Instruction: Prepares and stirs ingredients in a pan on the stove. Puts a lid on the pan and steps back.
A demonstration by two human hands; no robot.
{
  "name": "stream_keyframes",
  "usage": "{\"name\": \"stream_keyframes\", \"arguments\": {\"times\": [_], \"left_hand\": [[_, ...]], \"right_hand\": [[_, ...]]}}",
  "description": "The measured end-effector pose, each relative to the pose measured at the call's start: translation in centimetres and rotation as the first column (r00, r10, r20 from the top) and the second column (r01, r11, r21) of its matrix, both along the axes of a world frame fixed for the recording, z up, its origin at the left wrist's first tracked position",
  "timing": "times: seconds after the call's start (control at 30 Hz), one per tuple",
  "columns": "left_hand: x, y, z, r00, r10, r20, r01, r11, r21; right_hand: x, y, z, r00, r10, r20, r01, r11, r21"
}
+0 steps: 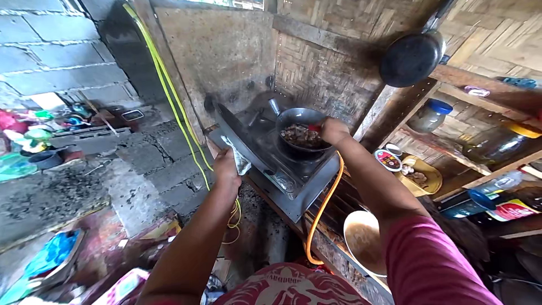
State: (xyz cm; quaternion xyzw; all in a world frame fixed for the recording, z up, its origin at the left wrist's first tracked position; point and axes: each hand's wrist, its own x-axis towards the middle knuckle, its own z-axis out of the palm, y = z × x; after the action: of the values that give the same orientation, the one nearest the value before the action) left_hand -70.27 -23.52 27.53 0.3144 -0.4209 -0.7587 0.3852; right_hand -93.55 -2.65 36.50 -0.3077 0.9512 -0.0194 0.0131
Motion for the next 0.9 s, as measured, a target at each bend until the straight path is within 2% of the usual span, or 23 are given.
{"name": "stream_keyframes", "arguments": {"times": [0.07,0.17,0.3,0.4,0.5,0.6,0.67,0.73,0.8,0.9], "left_hand": [[-0.1,0.4,0.4,1.0,-0.011,-0.01,0.011,1.0,-0.001],[-0.6,1.0,0.6,1.0,-0.013,-0.027,0.012,1.0,-0.01],[-1.0,1.6,0.9,1.0,-0.021,-0.019,0.021,1.0,-0.001],[-1.4,2.6,0.8,1.0,-0.024,-0.004,0.024,0.999,0.034],[-1.8,3.4,0.6,0.999,-0.011,-0.034,0.014,0.997,0.071],[-1.2,3.7,0.1,0.998,-0.027,-0.056,0.032,0.995,0.09],[-0.3,3.7,-0.1,0.997,-0.04,-0.071,0.045,0.996,0.081],[1.1,3.8,-0.2,0.994,-0.063,-0.091,0.069,0.995,0.074],[2.5,3.9,-0.5,0.99,-0.091,-0.108,0.099,0.993,0.068],[4.0,4.6,-1.2,0.991,-0.092,-0.096,0.101,0.991,0.092]], "right_hand": [[2.1,1.4,0.6,0.978,0.122,-0.168,-0.107,0.99,0.096],[3.6,4.2,1.3,0.881,0.312,-0.354,-0.262,0.947,0.183],[4.4,4.9,3.0,0.792,0.373,-0.483,-0.298,0.927,0.228],[4.8,1.9,2.4,0.745,0.449,-0.493,-0.357,0.893,0.273],[5.0,-0.6,0.5,0.651,0.617,-0.443,-0.449,0.783,0.43],[4.6,0.7,-1.2,0.566,0.757,-0.327,-0.502,0.631,0.591],[3.8,3.1,-1.4,0.522,0.798,-0.3,-0.533,0.58,0.617],[3.0,5.4,-0.9,0.526,0.786,-0.324,-0.537,0.602,0.59],[2.6,7.2,0.0,0.564,0.711,-0.42,-0.508,0.699,0.503],[2.3,8.9,2.3,0.786,0.422,-0.452,-0.346,0.906,0.243]]}}
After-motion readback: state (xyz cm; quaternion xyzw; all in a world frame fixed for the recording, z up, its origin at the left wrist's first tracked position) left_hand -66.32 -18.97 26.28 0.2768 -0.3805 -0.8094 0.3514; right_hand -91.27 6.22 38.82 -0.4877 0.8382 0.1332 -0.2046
